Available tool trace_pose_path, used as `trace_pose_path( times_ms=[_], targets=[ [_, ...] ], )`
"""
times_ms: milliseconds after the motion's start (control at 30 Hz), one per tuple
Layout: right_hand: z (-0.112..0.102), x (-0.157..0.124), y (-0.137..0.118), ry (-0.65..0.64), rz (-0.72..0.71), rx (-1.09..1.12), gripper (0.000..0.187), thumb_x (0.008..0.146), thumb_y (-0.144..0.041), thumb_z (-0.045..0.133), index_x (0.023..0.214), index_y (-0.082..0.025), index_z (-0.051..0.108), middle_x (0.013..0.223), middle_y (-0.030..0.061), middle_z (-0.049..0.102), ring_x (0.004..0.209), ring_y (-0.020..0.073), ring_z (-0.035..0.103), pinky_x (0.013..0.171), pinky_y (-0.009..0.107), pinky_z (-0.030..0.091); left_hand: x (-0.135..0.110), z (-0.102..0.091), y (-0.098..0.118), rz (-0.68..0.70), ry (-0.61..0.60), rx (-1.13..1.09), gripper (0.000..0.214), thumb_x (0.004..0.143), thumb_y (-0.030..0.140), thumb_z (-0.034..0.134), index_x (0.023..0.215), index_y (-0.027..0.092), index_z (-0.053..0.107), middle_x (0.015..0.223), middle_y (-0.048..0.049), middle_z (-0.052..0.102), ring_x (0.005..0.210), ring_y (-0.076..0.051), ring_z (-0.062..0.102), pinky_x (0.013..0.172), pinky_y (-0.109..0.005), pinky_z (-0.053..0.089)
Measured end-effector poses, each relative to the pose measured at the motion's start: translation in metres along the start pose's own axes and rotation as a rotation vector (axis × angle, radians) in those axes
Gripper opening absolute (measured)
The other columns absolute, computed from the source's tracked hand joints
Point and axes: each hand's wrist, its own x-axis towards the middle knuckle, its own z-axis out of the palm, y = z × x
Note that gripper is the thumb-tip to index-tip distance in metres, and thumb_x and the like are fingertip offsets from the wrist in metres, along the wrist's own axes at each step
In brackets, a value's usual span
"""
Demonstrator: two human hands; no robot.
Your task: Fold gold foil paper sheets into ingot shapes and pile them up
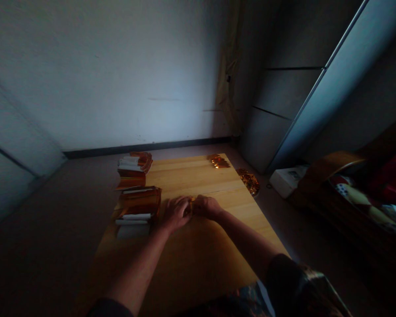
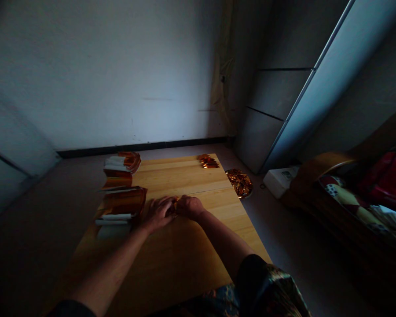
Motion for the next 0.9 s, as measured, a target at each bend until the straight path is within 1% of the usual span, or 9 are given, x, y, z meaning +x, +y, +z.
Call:
trace_pose_path(
  times_ms=[100, 233, 300, 400, 533, 667, 733, 800, 900],
  targets=[
    [0.000, 0.000, -0.001, 0.000, 0.009, -0.027, 0.020, 0.087, -0.036, 0.054, 0.089, -0.020, 0.066, 0.093, 0.0043, 0.063, 0.074, 0.0136, 0.059, 0.061, 0.021, 0.039, -0.001, 0.001, 0.000, -0.008, 0.003, 0.000, 0.049, 0.077, 0.032, 0.056, 0.125, 0.029, 0.048, 0.133, -0.0059, 0.053, 0.127, -0.027, 0.041, 0.105, -0.051, 0.023],
    [0.003, 0.001, 0.001, 0.012, 0.014, -0.001, 0.020, 0.086, -0.037, 0.055, 0.088, -0.020, 0.065, 0.092, 0.0043, 0.063, 0.074, 0.0142, 0.060, 0.061, 0.022, 0.040, -0.001, 0.001, 0.001, -0.027, -0.003, -0.018, 0.049, 0.078, 0.030, 0.054, 0.126, 0.030, 0.047, 0.133, -0.0057, 0.052, 0.127, -0.026, 0.041, 0.107, -0.054, 0.019],
    [0.005, 0.001, 0.002, 0.015, 0.013, 0.006, 0.019, 0.085, -0.037, 0.056, 0.089, -0.021, 0.065, 0.092, 0.0039, 0.063, 0.073, 0.0140, 0.059, 0.061, 0.022, 0.039, -0.001, 0.001, 0.002, -0.026, -0.007, -0.026, 0.048, 0.079, 0.032, 0.054, 0.126, 0.029, 0.047, 0.133, -0.0067, 0.052, 0.127, -0.026, 0.041, 0.107, -0.055, 0.018],
    [0.006, 0.001, 0.002, 0.024, 0.018, 0.002, 0.020, 0.084, -0.038, 0.057, 0.090, -0.021, 0.065, 0.093, 0.0031, 0.063, 0.072, 0.0131, 0.059, 0.060, 0.021, 0.038, -0.001, 0.000, 0.003, -0.026, -0.005, -0.016, 0.048, 0.080, 0.039, 0.054, 0.126, 0.027, 0.047, 0.133, -0.0082, 0.053, 0.127, -0.028, 0.041, 0.106, -0.055, 0.019],
    [0.006, 0.000, 0.000, 0.042, 0.033, -0.002, 0.018, 0.083, -0.037, 0.059, 0.087, -0.021, 0.066, 0.091, 0.0026, 0.062, 0.070, 0.0122, 0.057, 0.058, 0.021, 0.036, 0.000, 0.000, 0.003, -0.022, 0.013, 0.008, 0.047, 0.078, 0.040, 0.056, 0.123, 0.026, 0.049, 0.131, -0.0076, 0.054, 0.125, -0.027, 0.042, 0.104, -0.053, 0.023],
    [0.011, 0.001, 0.005, 0.110, 0.057, 0.069, 0.012, 0.082, -0.026, 0.057, 0.083, -0.018, 0.065, 0.083, 0.0027, 0.061, 0.068, 0.0116, 0.055, 0.059, 0.021, 0.036, 0.000, -0.004, 0.007, 0.000, 0.034, 0.004, 0.044, 0.077, 0.039, 0.057, 0.120, 0.028, 0.052, 0.130, -0.0070, 0.055, 0.123, -0.026, 0.045, 0.103, -0.049, 0.027],
    [0.015, 0.001, 0.011, 0.162, 0.068, 0.129, 0.009, 0.081, -0.018, 0.055, 0.079, -0.017, 0.064, 0.080, 0.0025, 0.059, 0.069, 0.0114, 0.053, 0.061, 0.020, 0.037, -0.001, -0.006, 0.009, 0.003, 0.032, 0.000, 0.040, 0.077, 0.036, 0.057, 0.117, 0.028, 0.054, 0.129, -0.0062, 0.056, 0.123, -0.026, 0.045, 0.102, -0.049, 0.027],
    [0.018, 0.001, 0.017, 0.213, 0.070, 0.184, 0.010, 0.080, -0.013, 0.053, 0.077, -0.016, 0.063, 0.078, 0.0021, 0.057, 0.069, 0.0112, 0.052, 0.063, 0.020, 0.037, -0.001, -0.008, 0.012, 0.000, 0.030, -0.002, 0.035, 0.077, 0.034, 0.057, 0.111, 0.028, 0.057, 0.129, -0.0050, 0.056, 0.123, -0.026, 0.045, 0.102, -0.050, 0.028],
    [0.021, -0.001, 0.019, 0.255, 0.051, 0.240, 0.007, 0.078, -0.014, 0.056, 0.074, -0.016, 0.061, 0.076, 0.0011, 0.056, 0.069, 0.0111, 0.050, 0.064, 0.020, 0.038, -0.001, -0.007, 0.012, 0.000, 0.042, 0.004, 0.031, 0.078, 0.035, 0.056, 0.108, 0.029, 0.058, 0.129, -0.0043, 0.056, 0.123, -0.026, 0.045, 0.102, -0.052, 0.027]
  ],
)
